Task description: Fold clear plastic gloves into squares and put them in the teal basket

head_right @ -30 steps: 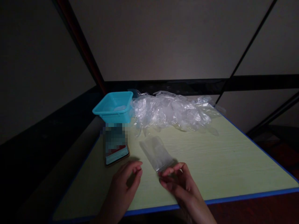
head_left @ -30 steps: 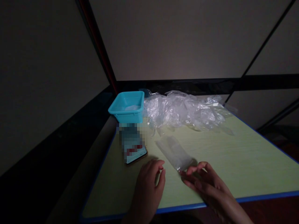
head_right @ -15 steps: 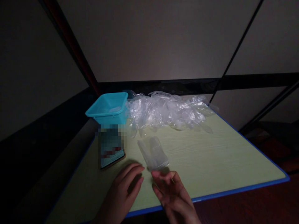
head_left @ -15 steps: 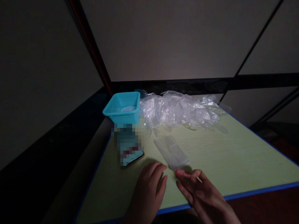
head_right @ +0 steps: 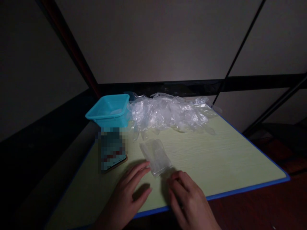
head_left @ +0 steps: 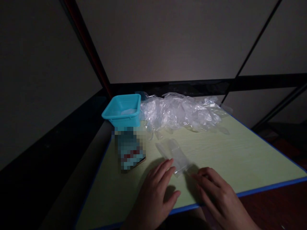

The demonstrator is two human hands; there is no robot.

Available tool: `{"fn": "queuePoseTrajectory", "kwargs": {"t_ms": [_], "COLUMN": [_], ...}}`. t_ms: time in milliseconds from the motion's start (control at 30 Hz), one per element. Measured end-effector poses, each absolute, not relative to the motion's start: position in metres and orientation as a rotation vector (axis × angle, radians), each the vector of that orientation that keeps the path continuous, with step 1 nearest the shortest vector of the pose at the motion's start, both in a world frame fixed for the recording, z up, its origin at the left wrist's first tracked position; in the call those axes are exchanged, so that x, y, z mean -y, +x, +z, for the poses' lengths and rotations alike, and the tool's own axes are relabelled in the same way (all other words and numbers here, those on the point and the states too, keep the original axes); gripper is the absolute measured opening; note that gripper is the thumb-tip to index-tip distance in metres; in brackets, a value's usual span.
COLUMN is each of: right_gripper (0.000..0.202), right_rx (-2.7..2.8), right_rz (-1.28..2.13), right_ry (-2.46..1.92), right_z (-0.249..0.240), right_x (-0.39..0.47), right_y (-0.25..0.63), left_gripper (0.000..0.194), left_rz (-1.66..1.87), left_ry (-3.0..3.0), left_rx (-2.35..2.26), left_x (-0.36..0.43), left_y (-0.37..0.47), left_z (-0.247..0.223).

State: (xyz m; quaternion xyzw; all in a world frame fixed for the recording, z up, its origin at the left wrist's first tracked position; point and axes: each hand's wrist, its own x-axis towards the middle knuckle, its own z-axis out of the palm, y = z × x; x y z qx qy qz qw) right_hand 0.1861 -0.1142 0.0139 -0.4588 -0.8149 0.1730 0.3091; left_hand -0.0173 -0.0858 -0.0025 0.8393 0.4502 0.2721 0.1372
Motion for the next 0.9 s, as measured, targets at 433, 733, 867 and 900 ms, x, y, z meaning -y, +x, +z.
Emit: {"fn": "queuePoseTrajectory", "kwargs": {"t_ms": [433, 733, 867, 900], "right_gripper": [0.034, 0.034, 0.033, 0.033], "right_rx": [2.333, 2.309, 2.307, 2.305], "right_rz": [0.097, 0.085, 0.096, 0.101], "right_ry": [-1.438, -1.469, -1.459, -1.455], "right_z": [-0.010, -0.005, -0.004, -0.004], "right_x": [0.098, 0.099, 0.099, 0.099], "right_y": [0.204, 0.201, 0.200, 0.201], "left_gripper": [0.086, 0.079, 0.075, 0.074], "left_rz": [0.225, 0.222, 0.305, 0.329], "left_ry": [2.629, 2.607, 2.597, 2.588], "left_rx": [-1.129, -1.090, -1.078, -1.079], "left_x": [0.072, 0.072, 0.073, 0.073], "left_y": [0.006, 0.004, 0.004, 0.005], "left_z": [0.009, 0.009, 0.009, 0.009]}}
